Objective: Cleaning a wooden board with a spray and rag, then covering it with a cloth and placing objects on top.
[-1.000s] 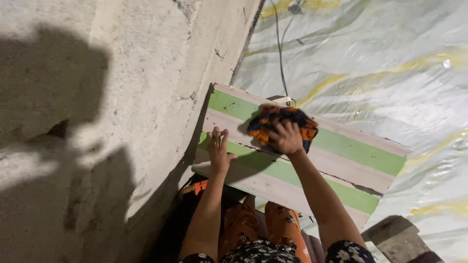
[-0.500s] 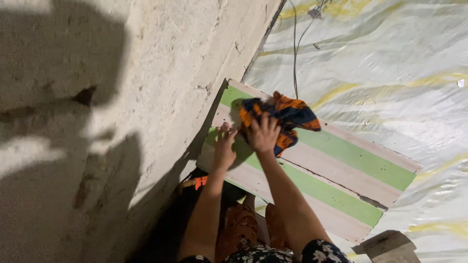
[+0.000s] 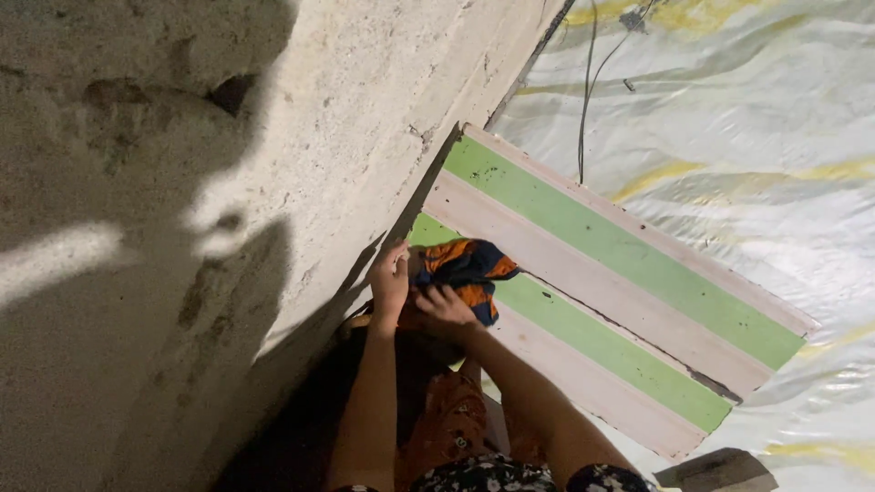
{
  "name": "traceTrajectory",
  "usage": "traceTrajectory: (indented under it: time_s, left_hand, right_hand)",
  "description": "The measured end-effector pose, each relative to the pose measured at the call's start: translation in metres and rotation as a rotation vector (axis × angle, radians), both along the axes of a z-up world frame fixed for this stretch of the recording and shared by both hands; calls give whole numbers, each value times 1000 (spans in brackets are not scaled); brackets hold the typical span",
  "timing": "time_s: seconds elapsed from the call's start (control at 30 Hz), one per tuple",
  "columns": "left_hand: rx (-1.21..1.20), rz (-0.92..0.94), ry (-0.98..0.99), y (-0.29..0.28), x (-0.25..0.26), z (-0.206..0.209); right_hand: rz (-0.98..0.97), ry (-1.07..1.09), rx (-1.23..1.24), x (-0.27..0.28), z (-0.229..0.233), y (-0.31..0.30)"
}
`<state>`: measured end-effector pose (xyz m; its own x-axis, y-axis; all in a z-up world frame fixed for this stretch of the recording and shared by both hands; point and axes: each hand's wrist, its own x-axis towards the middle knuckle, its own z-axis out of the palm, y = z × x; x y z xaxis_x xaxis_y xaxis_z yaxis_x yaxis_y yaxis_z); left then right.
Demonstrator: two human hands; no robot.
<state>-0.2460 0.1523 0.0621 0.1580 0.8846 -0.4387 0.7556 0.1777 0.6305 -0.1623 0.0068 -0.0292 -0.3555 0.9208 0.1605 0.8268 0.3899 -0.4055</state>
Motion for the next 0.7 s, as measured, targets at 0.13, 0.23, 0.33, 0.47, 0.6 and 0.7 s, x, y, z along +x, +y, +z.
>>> traceTrajectory:
  time_s: [0.13, 0.23, 0.33, 0.47, 0.6, 0.7]
  left_hand:
    - [172, -8, -49, -13, -3, -19]
    - [307, -27, -47, -17, -4, -28]
    - [331, -37, -70, -19, -9, -40]
    - [174, -143, 74, -23, -25, -69]
    - [237, -374, 130, -29, -16, -54]
    - [295, -461, 264, -31, -9, -46]
  right_hand:
    - [-178, -60, 106, 42, -14, 55]
    - [-241, 5, 31, 82, -6, 94]
    - [-315, -34, -71, 125, 7, 127]
    - [-573, -119, -124, 185, 9, 161]
    - [-730, -130, -171, 224, 37, 165]
    - [-816, -62, -91, 222, 33, 136]
